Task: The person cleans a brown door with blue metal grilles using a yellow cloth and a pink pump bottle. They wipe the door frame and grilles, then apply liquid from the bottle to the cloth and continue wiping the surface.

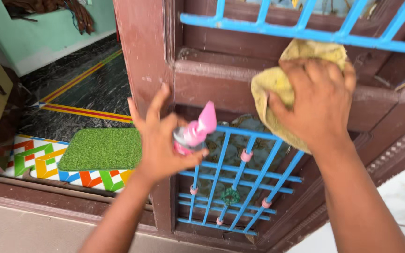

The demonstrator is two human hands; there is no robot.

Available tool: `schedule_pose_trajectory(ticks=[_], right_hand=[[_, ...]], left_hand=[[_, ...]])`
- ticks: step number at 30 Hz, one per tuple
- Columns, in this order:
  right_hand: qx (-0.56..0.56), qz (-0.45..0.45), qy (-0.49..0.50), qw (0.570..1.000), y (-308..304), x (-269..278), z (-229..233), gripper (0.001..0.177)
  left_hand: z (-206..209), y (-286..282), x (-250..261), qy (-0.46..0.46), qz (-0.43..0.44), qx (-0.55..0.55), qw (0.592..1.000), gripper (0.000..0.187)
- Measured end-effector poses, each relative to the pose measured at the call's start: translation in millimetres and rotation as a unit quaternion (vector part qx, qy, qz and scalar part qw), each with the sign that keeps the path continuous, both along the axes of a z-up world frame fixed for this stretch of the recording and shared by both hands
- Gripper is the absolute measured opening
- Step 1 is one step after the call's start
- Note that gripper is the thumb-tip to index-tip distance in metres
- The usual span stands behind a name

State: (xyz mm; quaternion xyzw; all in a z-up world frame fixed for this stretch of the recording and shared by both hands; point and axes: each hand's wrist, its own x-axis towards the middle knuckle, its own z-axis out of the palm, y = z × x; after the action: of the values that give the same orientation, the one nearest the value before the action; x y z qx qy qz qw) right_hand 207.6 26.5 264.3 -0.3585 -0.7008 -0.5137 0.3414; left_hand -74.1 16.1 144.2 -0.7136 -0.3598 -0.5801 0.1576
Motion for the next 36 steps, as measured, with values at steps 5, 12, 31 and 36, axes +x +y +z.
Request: schedule_pose_trajectory(ticks=[5, 12, 31, 36], right_hand=[[-0.024, 0.006, 0.047, 0.999, 19.4, 2.3, -9.9, 0.032], [-0.026, -0.014, 0.075, 0.997, 25.7, -8.3, -15.0, 0.023], [-0.055, 0.119, -0.036, 0.991, 25.7, -46.3, -13.3, 0.058], [-0.001, -0.004, -0.003, 1.000, 26.5, 44.1, -32.1, 0.057]], left_hand=[[11.9, 19.1, -25.9, 0.062, -0.079, 0.015, 0.995, 0.055], [-8.6, 36.1, -41.4, 0.032, -0.119, -0.019, 0.992, 0.060], [-8.4, 39.7, -40.0, 0.027, -0.076, -0.041, 0.996, 0.054], [-2.8, 36.2, -43.0, 0.036, -0.078, -0.050, 0.995, 0.050]])
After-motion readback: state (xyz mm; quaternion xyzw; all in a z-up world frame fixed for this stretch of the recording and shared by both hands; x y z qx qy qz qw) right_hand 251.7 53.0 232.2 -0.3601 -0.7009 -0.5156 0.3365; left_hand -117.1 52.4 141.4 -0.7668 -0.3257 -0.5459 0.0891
